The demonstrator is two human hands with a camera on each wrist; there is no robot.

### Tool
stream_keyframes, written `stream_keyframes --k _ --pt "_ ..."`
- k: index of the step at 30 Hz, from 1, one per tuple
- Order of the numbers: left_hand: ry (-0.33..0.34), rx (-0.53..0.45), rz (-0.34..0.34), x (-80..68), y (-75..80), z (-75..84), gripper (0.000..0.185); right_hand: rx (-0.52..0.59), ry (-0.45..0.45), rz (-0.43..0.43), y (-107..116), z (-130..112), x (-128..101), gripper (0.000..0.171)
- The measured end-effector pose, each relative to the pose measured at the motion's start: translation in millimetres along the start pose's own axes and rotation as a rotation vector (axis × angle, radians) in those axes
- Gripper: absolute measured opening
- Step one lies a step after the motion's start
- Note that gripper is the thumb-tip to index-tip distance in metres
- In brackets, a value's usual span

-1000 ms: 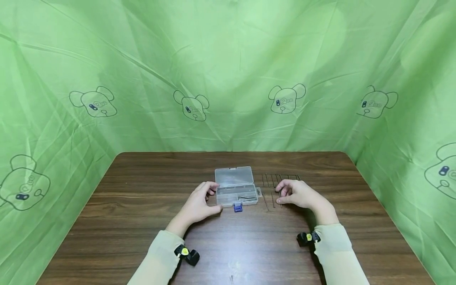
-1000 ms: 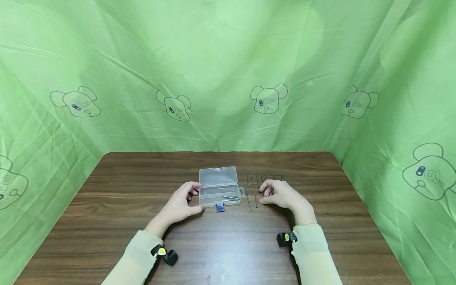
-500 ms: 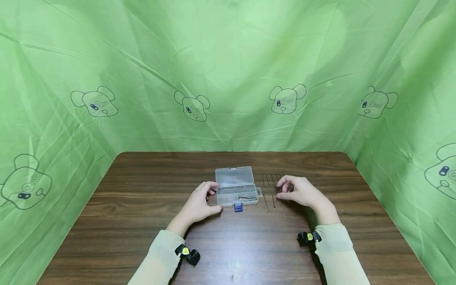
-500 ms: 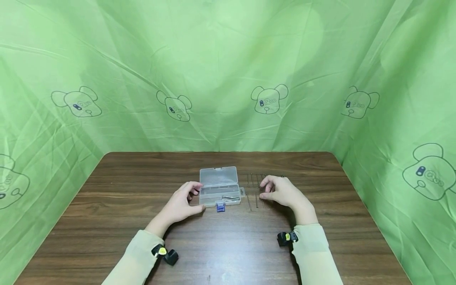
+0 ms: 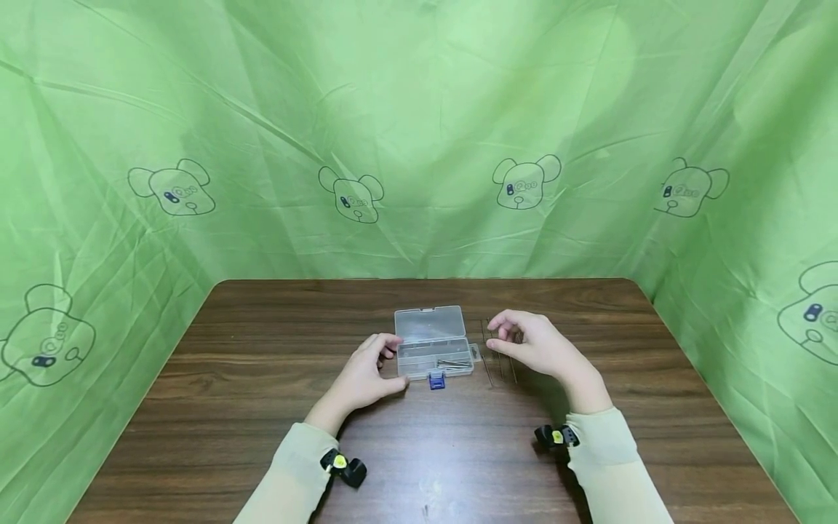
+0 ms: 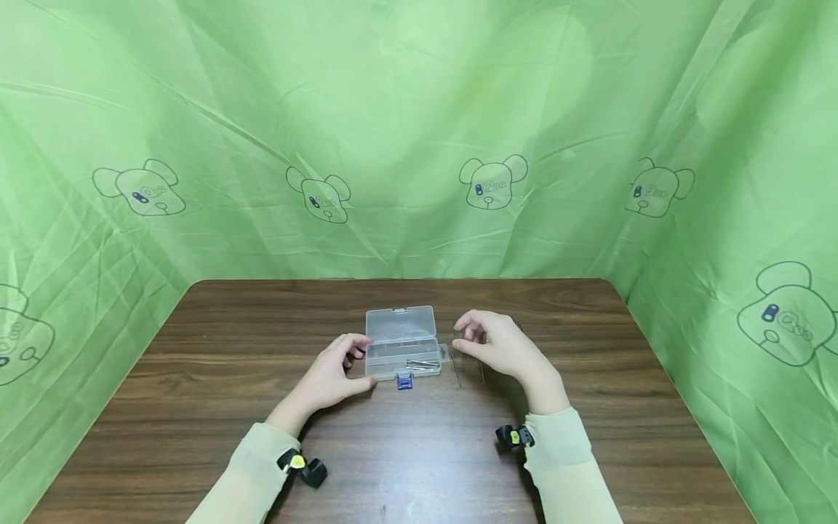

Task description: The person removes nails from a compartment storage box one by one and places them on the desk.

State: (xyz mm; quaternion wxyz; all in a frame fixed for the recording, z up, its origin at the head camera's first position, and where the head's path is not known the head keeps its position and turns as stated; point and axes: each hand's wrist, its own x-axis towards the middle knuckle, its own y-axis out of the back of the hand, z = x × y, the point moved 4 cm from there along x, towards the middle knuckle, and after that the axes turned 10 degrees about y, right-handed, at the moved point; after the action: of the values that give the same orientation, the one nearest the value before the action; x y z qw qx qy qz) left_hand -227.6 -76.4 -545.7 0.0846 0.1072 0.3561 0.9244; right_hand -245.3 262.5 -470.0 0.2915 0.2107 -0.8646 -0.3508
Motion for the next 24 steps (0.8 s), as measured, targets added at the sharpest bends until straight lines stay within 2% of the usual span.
stream_keyframes --k 6,12,24 --pt "0.002 -0.001 -0.008 -0.6 0.7 0.2 0.067 -0.033 0.08 0.002 -14 -15 12 0.025" --pt "0.002 -0.016 -0.008 -1.2 1.9 1.6 0.068 -0.02 0.135 0.013 -35 -21 21 0.026" --pt "-0.014 -0.016 0.007 -0.9 1.0 -0.5 0.068 -0.048 0.132 -0.065 -61 -17 27 0.023"
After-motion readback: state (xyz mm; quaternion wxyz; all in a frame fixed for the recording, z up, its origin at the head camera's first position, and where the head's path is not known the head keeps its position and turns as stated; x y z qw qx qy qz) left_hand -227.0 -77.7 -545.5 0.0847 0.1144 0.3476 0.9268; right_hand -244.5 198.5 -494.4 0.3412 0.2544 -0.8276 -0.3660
